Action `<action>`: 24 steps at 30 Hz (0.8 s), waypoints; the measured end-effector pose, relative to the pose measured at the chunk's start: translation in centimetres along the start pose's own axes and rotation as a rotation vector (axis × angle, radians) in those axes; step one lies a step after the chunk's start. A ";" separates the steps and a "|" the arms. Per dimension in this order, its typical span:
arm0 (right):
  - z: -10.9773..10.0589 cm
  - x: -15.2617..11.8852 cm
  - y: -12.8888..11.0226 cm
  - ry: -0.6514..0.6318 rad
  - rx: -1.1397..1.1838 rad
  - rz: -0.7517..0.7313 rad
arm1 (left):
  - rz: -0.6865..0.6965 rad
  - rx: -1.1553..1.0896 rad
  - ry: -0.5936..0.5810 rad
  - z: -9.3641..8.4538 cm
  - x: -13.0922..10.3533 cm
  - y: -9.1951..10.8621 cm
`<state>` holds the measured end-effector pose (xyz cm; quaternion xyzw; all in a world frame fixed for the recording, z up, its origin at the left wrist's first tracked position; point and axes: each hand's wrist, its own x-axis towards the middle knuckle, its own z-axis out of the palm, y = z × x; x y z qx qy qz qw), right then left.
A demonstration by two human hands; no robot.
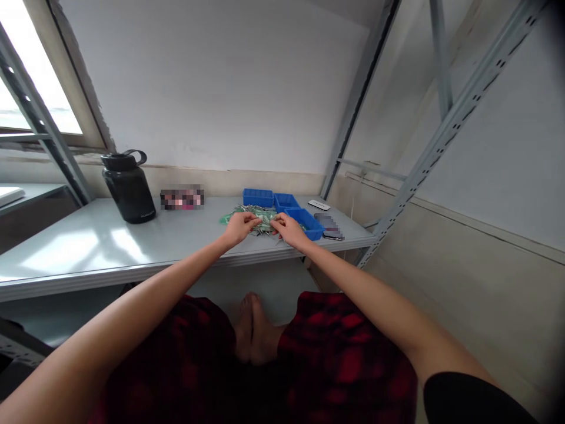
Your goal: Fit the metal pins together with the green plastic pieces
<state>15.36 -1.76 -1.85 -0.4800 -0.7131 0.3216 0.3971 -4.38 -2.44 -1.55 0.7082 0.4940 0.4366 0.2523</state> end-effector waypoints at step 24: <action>0.1 -0.6 -2.2 -0.046 0.296 0.033 | 0.106 -0.204 0.029 0.9 0.1 -0.6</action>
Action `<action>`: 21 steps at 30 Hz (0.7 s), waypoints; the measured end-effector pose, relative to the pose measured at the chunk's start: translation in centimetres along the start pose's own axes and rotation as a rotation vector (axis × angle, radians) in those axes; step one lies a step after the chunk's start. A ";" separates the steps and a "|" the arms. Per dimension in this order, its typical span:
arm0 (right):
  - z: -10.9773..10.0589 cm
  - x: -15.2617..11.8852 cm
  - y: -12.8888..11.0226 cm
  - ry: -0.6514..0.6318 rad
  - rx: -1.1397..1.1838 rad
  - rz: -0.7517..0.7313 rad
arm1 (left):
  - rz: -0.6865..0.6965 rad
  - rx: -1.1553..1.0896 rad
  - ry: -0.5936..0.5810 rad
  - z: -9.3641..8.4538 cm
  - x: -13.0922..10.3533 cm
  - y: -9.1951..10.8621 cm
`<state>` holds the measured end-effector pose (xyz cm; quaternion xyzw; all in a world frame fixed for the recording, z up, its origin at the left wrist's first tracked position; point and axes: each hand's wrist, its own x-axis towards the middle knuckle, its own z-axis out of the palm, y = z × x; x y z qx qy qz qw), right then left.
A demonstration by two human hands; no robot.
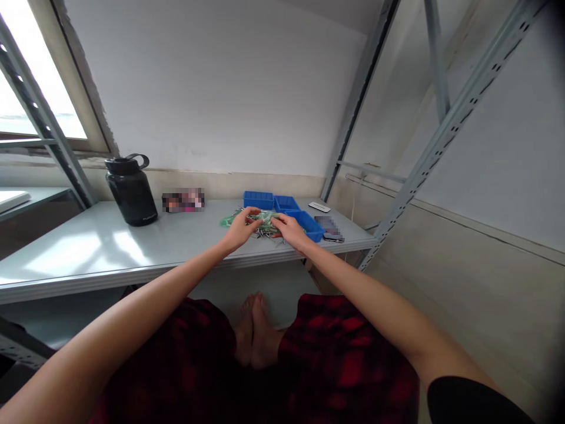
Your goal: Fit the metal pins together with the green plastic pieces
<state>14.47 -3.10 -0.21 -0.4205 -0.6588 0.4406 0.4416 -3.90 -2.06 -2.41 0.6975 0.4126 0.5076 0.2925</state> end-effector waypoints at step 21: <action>-1.8 -0.8 -1.8 -0.090 -0.094 0.099 | -0.060 0.046 0.007 0.4 0.2 2.6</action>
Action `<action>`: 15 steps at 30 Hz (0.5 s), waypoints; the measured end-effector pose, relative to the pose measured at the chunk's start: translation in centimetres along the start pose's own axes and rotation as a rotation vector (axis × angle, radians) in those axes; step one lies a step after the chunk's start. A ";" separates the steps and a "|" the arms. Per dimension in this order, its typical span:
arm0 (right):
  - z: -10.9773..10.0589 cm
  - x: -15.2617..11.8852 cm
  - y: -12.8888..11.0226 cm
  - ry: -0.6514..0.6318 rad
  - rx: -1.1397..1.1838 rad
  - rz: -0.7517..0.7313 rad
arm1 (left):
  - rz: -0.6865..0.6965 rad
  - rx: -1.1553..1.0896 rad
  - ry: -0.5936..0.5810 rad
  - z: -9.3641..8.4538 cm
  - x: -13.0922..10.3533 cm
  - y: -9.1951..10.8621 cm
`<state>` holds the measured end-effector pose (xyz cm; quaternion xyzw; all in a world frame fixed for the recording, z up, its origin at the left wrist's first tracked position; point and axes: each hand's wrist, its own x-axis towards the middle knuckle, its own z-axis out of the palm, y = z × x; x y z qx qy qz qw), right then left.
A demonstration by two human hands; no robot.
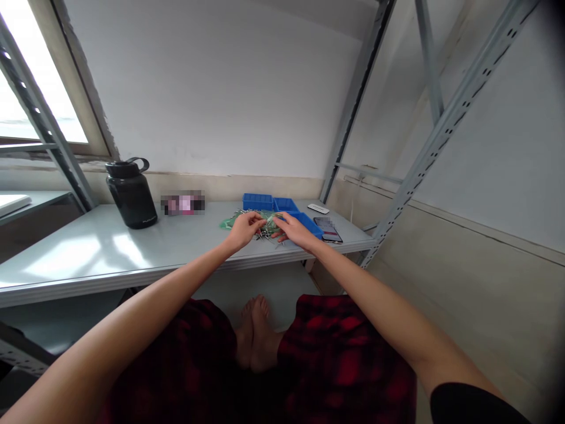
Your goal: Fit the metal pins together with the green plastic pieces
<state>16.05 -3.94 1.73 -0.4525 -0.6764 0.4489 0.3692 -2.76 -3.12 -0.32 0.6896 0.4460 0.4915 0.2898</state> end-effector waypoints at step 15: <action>-0.1 0.1 1.0 0.044 -0.142 -0.159 | -0.012 -0.045 -0.093 -0.9 -0.1 -0.5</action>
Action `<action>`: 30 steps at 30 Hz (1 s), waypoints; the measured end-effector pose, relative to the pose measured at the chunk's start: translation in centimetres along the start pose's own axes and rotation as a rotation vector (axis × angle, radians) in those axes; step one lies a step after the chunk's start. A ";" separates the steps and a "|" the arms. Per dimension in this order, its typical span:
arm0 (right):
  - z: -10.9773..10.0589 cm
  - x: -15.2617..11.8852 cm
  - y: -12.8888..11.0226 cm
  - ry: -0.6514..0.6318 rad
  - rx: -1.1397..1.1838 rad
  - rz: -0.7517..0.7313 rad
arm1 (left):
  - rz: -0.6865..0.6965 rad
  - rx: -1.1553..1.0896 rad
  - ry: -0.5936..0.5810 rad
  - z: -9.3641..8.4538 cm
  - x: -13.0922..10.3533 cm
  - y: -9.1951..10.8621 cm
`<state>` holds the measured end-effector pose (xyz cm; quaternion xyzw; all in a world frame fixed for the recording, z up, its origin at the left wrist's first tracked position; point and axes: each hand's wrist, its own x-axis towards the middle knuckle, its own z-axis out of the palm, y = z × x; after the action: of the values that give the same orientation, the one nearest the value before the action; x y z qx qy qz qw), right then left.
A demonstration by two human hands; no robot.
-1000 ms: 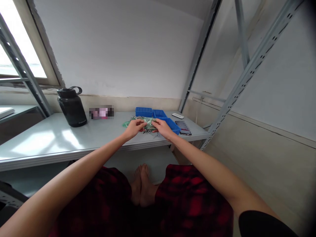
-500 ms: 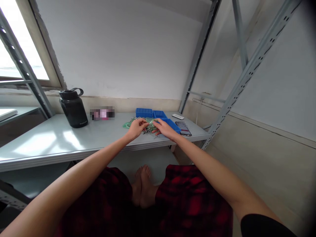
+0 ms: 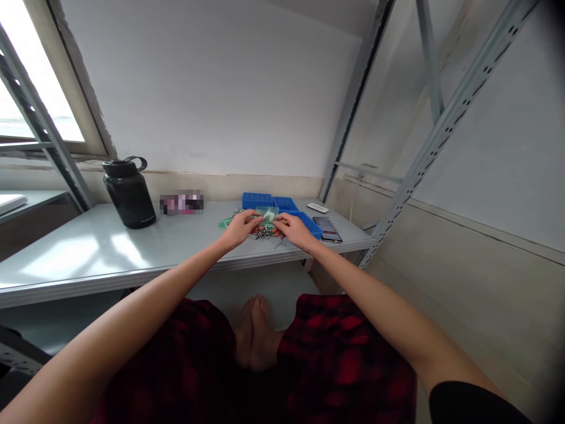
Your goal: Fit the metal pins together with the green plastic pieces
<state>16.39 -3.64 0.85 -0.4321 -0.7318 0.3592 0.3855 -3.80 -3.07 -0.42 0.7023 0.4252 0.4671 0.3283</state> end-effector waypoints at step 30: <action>1.8 -0.4 0.3 0.010 0.162 0.159 | 0.358 0.555 -0.147 0.5 -1.1 -1.7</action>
<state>15.09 -4.25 -0.34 -0.4578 -0.6620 0.4445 0.3931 -4.02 -3.34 -2.52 0.8602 0.3812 0.3320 0.0673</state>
